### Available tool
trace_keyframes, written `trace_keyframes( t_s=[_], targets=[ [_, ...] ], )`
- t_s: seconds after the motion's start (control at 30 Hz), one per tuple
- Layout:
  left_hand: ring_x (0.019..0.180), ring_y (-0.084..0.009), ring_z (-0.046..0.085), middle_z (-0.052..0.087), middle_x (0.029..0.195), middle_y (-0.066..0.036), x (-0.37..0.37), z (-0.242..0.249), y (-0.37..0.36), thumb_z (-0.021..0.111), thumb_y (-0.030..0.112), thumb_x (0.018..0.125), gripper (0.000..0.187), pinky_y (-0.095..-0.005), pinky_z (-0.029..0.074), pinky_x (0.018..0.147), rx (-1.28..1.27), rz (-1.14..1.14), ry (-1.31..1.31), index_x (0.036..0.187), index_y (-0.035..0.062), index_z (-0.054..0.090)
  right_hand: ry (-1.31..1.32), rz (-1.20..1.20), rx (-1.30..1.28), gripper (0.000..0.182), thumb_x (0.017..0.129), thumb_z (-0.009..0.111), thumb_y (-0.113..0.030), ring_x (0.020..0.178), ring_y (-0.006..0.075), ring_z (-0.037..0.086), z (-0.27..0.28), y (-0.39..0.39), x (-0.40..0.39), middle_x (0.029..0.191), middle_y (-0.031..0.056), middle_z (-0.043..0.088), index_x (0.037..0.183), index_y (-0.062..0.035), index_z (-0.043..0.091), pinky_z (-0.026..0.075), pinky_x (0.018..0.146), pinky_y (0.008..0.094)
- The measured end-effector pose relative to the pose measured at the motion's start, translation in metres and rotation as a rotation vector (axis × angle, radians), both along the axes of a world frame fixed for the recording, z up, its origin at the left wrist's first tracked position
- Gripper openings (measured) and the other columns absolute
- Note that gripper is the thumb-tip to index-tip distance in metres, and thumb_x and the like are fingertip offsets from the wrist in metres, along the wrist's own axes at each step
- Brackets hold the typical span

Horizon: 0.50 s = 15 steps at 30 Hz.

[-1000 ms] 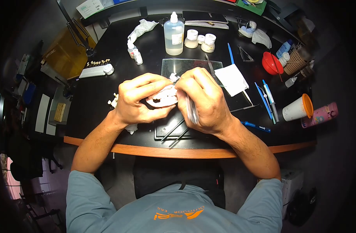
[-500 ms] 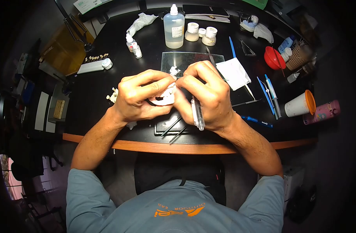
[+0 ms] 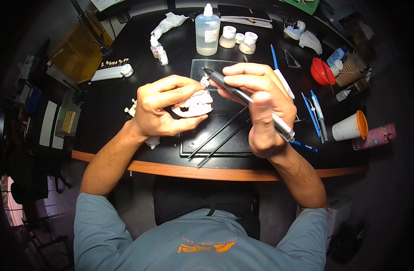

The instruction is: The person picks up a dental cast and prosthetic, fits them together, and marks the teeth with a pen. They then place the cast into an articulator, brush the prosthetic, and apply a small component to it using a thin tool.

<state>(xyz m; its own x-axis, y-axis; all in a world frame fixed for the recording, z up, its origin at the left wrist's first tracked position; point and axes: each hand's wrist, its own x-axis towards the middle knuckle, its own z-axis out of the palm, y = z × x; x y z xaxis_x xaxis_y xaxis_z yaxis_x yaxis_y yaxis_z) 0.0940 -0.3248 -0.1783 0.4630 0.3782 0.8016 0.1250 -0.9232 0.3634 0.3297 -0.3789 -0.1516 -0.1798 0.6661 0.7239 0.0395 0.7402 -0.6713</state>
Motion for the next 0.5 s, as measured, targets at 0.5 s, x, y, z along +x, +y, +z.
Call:
trace_keyframes(
  t_s=[0.5],
  targets=[
    [0.081, -0.0230, 0.079, 0.078, 0.102, -0.016, 0.002, 0.001, -0.004, 0.090, 0.013, 0.065, 0.049, -0.0303, 0.064, 0.069, -0.016, -0.024, 0.048, 0.112, -0.0002, 0.080, -0.182, 0.001, 0.157, 0.020, 0.075, 0.075, 0.008, 0.087, 0.0235, 0.075, -0.006, 0.002, -0.007, 0.090, 0.0150, 0.067, 0.091, 0.0023, 0.065, 0.061, 0.076, 0.0332]
  ],
)
